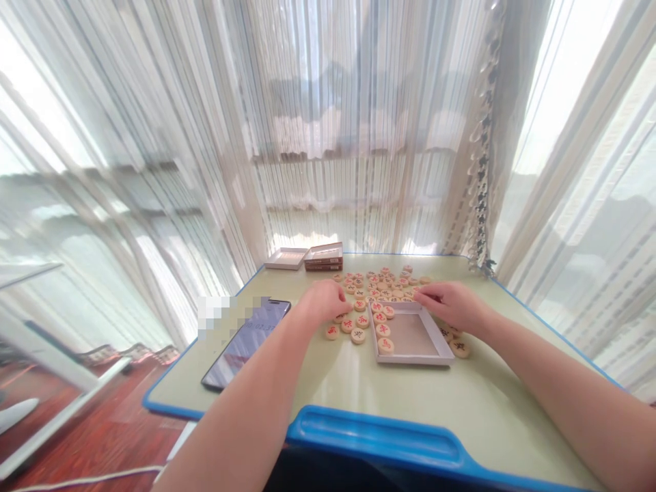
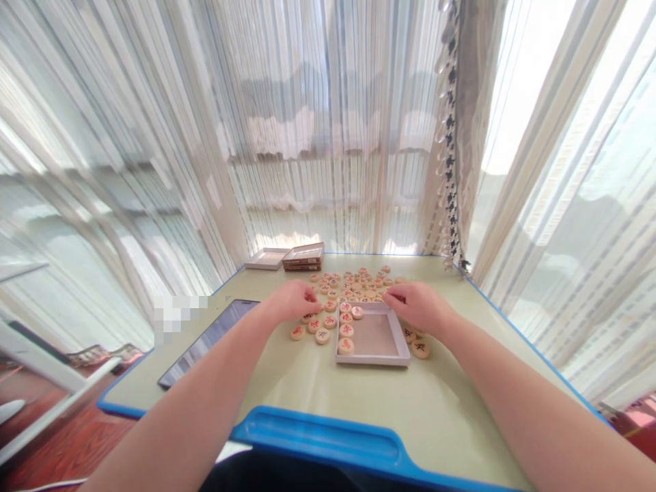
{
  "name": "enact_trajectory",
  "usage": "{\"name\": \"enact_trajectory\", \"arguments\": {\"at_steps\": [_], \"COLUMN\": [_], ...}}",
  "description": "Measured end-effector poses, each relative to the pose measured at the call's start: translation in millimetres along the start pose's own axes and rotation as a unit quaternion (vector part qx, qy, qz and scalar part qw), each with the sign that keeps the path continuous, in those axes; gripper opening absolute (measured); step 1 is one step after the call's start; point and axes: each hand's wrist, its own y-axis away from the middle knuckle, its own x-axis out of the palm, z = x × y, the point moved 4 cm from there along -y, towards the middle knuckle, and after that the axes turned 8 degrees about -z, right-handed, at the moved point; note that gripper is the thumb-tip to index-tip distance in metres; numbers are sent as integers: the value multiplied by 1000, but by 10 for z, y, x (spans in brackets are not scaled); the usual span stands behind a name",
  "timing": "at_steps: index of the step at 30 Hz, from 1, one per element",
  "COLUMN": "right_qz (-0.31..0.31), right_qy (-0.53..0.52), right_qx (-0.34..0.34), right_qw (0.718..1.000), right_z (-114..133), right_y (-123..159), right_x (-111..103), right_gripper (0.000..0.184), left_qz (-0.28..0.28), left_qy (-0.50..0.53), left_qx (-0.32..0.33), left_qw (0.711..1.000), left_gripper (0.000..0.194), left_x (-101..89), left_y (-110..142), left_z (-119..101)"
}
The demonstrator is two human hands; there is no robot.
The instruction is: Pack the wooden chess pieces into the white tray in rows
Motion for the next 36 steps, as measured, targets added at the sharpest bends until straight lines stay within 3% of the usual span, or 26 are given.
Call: {"name": "enact_trajectory", "arguments": {"at_steps": [3, 8, 11, 14, 18, 23, 32, 36], "right_qz": [2, -3, -32, -59, -68, -95, -116, -118], "right_qy": [4, -15, -33, -39, -29, -28, -35, -33], "right_qx": [1, -5, -32, -59, -62, -43, -98, -95], "right_qw": [1000, 1000, 998, 996, 995, 994, 988, 988], "right_z": [13, 76, 182, 347, 562, 629, 642, 565], "right_y": [2, -1, 4, 27, 65, 66, 60, 17], "right_x": [-9, -63, -94, -93, -70, -81, -64, -41], "right_gripper": [42, 38, 32, 27, 30, 26, 21, 22], "left_qz": [0, -106, -134, -107, -36, -17, -17, -96], "left_qy": [31, 80, 193, 352, 485, 434, 398, 349], "left_qx": [9, -12, -13, 12, 28, 60, 74, 78], "left_qw": [999, 991, 972, 930, 873, 899, 914, 929], "left_gripper": [16, 13, 20, 36, 37, 34, 29, 32], "left_x": [12, -12, -5, 47, 137, 155, 122, 99], "left_y": [-21, -36, -16, 20, 91, 164, 151, 117], "left_z": [33, 40, -56, -222, -446, -573, -545, -500]}}
